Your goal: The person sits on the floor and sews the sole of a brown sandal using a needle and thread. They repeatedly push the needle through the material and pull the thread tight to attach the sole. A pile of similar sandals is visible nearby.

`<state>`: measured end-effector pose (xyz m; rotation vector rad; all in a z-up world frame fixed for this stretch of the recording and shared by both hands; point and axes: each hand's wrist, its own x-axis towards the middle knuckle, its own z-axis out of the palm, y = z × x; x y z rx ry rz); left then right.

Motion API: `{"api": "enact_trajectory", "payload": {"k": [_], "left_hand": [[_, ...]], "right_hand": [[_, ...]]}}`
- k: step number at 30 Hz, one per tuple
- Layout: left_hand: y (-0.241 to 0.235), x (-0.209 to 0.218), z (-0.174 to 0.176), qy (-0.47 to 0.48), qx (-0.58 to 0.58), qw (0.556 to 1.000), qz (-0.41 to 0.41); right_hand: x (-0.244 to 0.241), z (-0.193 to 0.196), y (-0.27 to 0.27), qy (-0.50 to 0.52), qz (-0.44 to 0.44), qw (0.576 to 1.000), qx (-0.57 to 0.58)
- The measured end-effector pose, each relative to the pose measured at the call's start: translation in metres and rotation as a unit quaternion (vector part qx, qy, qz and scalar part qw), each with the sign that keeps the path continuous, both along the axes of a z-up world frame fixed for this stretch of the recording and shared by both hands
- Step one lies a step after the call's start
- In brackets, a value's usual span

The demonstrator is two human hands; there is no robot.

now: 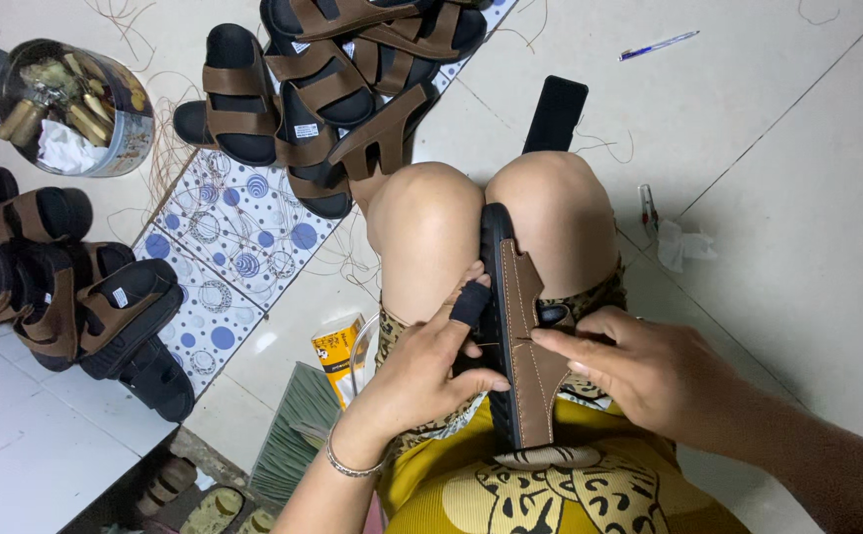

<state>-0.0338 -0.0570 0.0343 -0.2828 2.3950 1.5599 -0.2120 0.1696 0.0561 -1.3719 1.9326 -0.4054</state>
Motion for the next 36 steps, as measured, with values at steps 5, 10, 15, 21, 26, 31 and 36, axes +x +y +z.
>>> {"api": "enact_trajectory", "payload": {"k": [5, 10, 15, 21, 26, 31, 36], "left_hand": [[0.001, 0.000, -0.002, 0.002, 0.011, 1.000, 0.013], [0.005, 0.003, -0.009, 0.047, 0.015, 0.998, 0.034], [0.011, 0.004, -0.023, 0.096, -0.024, 0.994, 0.054], [0.014, 0.012, -0.048, 0.134, -0.050, 0.986, 0.083], [0.031, 0.013, -0.044, 0.150, -0.026, 0.973, 0.173], [0.025, 0.029, -0.049, 0.182, 0.291, 0.901, 0.265], [0.024, 0.028, -0.040, 0.142, 0.524, 0.791, 0.281]], "right_hand": [[-0.002, -0.005, -0.002, 0.017, 0.007, 1.000, -0.005], [0.002, 0.000, -0.002, 0.124, 0.047, 0.991, -0.029], [0.010, 0.004, -0.013, 0.263, 0.138, 0.952, -0.069], [0.013, 0.003, -0.054, 0.224, 0.108, 0.962, -0.117], [0.003, -0.014, -0.047, 0.012, 0.013, 0.998, -0.067], [-0.001, -0.016, -0.036, -0.043, -0.042, 0.994, -0.087], [0.000, -0.013, -0.035, -0.064, -0.047, 0.994, -0.074]]}}
